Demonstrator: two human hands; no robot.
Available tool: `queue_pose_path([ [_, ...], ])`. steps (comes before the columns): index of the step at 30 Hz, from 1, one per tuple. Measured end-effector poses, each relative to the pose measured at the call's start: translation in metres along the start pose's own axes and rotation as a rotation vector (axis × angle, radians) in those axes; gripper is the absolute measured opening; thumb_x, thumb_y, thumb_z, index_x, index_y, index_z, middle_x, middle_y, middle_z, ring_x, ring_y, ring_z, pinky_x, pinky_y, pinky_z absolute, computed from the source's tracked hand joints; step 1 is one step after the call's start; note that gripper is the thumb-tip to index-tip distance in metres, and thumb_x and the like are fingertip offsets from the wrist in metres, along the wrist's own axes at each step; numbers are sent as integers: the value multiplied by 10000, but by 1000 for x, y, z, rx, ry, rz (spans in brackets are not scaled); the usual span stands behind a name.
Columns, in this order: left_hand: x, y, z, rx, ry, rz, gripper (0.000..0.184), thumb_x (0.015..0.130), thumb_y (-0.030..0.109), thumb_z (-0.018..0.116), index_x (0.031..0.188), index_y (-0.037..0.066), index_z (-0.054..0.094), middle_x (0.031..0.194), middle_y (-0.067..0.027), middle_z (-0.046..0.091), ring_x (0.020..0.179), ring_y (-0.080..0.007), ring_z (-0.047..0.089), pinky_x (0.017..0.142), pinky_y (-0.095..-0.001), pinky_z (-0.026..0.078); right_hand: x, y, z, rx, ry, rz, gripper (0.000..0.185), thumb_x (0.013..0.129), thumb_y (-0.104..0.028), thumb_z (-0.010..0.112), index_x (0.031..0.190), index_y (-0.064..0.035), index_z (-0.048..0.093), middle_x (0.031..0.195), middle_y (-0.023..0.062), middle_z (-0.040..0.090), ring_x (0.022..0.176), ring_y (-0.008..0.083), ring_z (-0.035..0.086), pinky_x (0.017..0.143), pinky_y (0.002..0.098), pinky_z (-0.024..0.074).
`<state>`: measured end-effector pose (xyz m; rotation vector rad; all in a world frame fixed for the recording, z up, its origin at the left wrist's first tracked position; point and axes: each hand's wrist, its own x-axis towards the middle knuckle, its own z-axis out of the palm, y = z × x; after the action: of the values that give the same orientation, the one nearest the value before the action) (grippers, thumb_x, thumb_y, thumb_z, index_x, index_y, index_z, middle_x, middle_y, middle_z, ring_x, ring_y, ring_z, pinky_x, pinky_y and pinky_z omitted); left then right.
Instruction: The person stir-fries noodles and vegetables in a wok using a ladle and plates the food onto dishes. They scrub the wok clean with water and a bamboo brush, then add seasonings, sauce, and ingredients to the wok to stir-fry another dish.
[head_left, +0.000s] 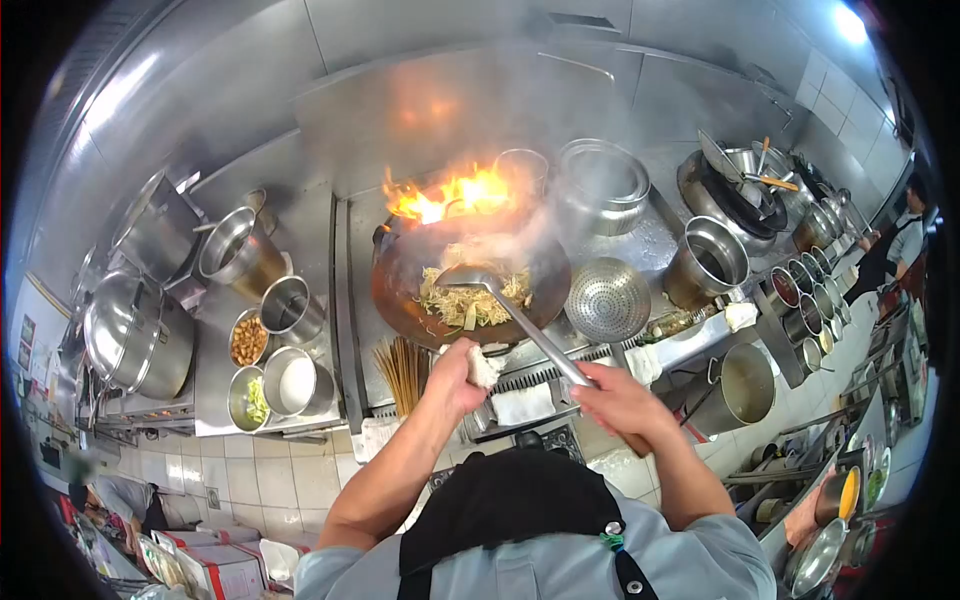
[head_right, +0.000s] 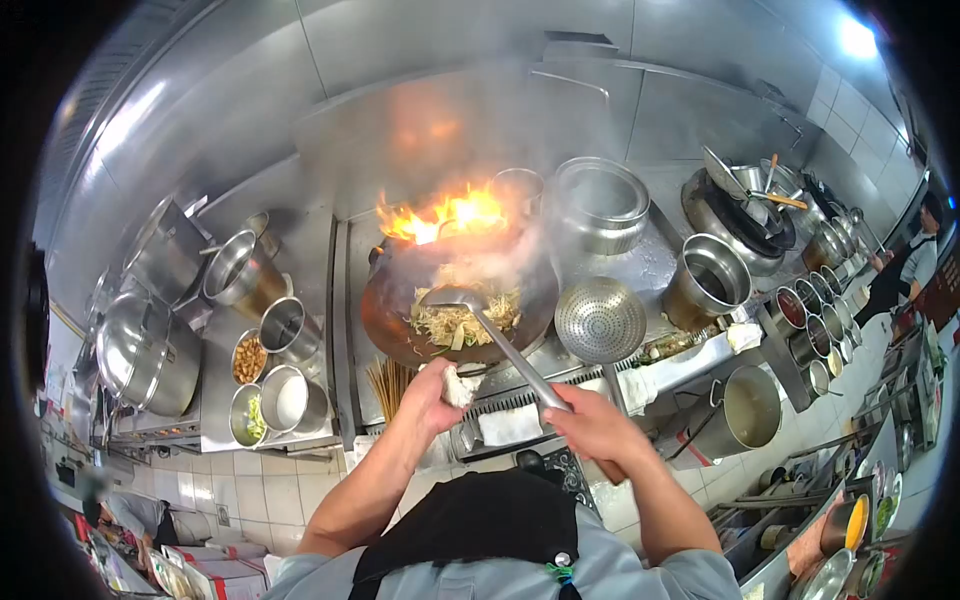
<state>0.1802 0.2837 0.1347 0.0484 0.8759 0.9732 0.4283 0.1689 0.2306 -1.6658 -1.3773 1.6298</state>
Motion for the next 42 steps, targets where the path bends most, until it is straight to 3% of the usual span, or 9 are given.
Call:
queue_pose_path([
  [4,84,-7,-77,-61,-253,20,99,935,93,521,976,33,590,964,-141,688,844,-303,692,746,-470,595,31,21,-1,-159,-48,-31,503,987,-252,615,1455,-97,513,714,14,538,568,95,545,458,279,475],
  [10,-38,-69,-58,15,-30,29,289,961,22,442,1213,-4,579,1148,-189,683,1027,-333,707,894,-502,594,29,21,27,-298,218,-241,504,989,-242,620,1448,-69,501,714,24,548,557,113,540,479,301,486],
  [16,31,-6,-30,79,6,33,124,980,164,502,1022,76,579,849,-136,682,771,-293,703,625,-448,591,28,14,3,-119,-73,10,356,998,-214,598,1317,-61,558,756,12,567,564,105,543,467,285,462],
  [20,-11,-56,-69,123,-62,92,224,1000,155,463,1173,55,561,1064,-176,698,810,-337,707,660,-479,603,75,68,37,-404,334,-491,425,995,-230,611,1371,-48,535,759,97,583,560,177,565,489,363,491],
  [23,-53,-56,-43,188,-9,111,267,988,171,461,1200,53,573,1060,-184,704,791,-341,699,625,-509,583,7,6,32,-207,147,-122,510,992,-228,620,1463,-83,491,761,78,581,567,154,559,478,345,488],
  [27,2,5,-22,240,107,-2,116,944,205,539,883,110,565,767,-82,631,693,-240,668,522,-399,500,5,3,7,-131,-113,-9,437,1004,-185,580,1421,-64,524,740,2,543,550,95,516,436,277,442],
  [35,-9,-79,-101,132,-42,199,389,955,-22,403,1320,-47,533,1257,-213,635,1056,-346,697,884,-492,617,19,38,32,22,139,-221,498,1004,-178,590,1477,-77,468,775,9,567,560,86,533,470,274,446],
  [39,24,-12,-49,119,4,83,120,941,129,480,930,45,565,835,-168,685,643,-308,669,505,-434,553,23,106,59,173,215,-276,527,1018,-193,582,1512,-86,434,844,19,595,591,78,534,524,241,452],
  [42,73,1,-51,98,3,78,78,929,153,517,896,119,580,762,-67,652,568,-243,625,448,-378,505,65,179,77,157,257,-280,460,1022,-221,583,1447,-72,488,818,3,572,629,84,512,535,267,442],
])
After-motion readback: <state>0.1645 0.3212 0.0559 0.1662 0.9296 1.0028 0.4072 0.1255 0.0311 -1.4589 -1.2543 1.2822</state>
